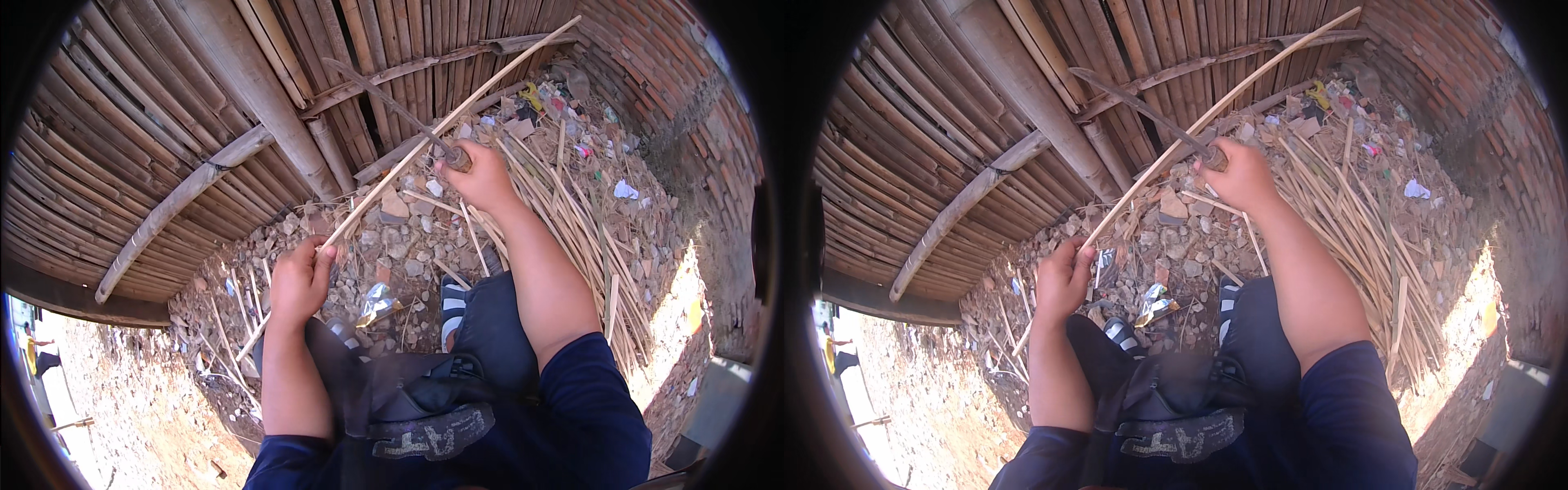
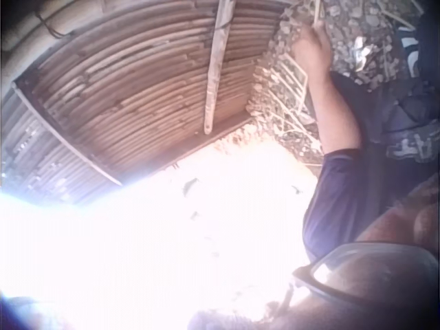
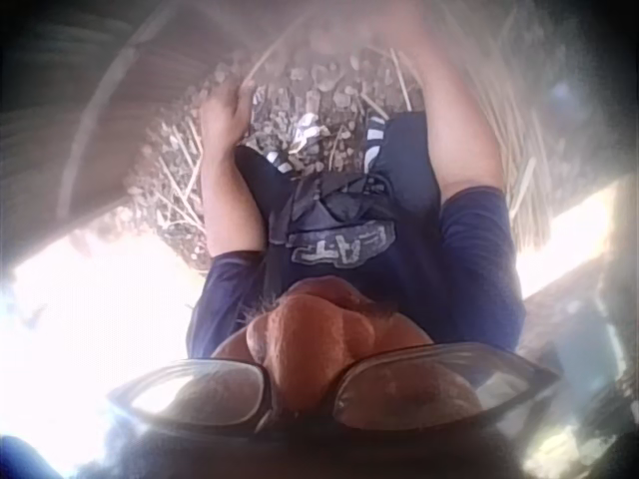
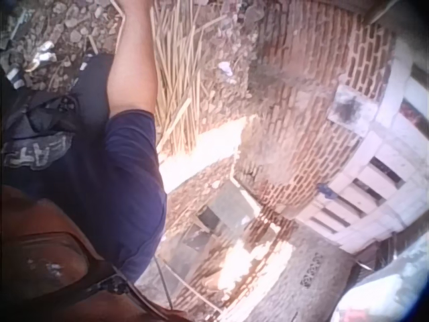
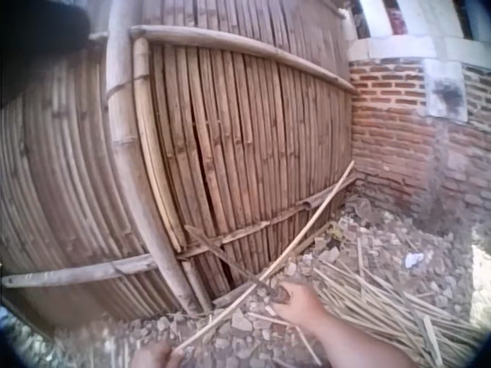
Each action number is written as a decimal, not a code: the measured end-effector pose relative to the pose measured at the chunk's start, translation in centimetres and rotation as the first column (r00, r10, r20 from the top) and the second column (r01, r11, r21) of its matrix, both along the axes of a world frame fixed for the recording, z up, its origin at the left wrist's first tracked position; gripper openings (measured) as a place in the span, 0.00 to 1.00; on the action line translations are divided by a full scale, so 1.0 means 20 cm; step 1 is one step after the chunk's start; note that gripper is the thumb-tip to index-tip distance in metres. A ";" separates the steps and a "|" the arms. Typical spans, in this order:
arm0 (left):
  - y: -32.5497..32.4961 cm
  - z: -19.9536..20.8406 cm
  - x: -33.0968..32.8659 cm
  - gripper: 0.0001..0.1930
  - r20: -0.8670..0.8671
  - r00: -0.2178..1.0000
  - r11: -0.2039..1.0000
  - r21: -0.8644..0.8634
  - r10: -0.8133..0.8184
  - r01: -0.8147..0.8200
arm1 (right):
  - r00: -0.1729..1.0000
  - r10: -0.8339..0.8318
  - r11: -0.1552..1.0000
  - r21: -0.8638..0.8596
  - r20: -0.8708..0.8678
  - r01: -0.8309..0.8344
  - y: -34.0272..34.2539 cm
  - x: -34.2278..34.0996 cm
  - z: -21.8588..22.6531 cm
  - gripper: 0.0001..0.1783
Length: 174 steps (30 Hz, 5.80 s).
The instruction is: The person shaves a thin bamboo strip using a machete while sitting on the ground, removing outer layers to thin the material.
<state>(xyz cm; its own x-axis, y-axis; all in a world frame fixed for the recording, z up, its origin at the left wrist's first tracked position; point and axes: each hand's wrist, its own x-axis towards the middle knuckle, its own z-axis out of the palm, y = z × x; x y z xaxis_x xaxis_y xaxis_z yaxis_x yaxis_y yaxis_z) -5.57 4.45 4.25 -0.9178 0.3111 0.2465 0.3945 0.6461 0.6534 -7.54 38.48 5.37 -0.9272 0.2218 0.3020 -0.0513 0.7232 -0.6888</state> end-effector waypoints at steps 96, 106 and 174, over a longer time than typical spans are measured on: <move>0.06 -0.02 0.01 0.16 -0.170 0.979 0.976 -0.168 0.109 -0.138 | 0.959 0.179 0.970 0.123 0.218 -0.209 -0.22 -0.05 -0.04 0.15; 0.05 0.00 0.03 0.15 -0.234 0.968 0.964 -0.221 0.095 -0.148 | 0.917 0.076 0.974 0.169 0.392 -0.153 -0.19 -0.02 0.04 0.18; -0.52 -0.02 0.95 0.09 -0.176 0.922 0.856 -0.342 0.346 -0.387 | 0.850 0.412 0.813 0.288 0.329 -0.506 -0.49 0.13 0.00 0.11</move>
<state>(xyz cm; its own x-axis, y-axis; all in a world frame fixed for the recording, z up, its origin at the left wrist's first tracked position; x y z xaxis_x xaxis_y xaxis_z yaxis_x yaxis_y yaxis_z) 13.34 -5.92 3.79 -0.9584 0.0430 0.2822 0.1343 0.9402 0.3130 -5.00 28.63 5.42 -0.9451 -0.3255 0.0300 -0.3064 0.8501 -0.4283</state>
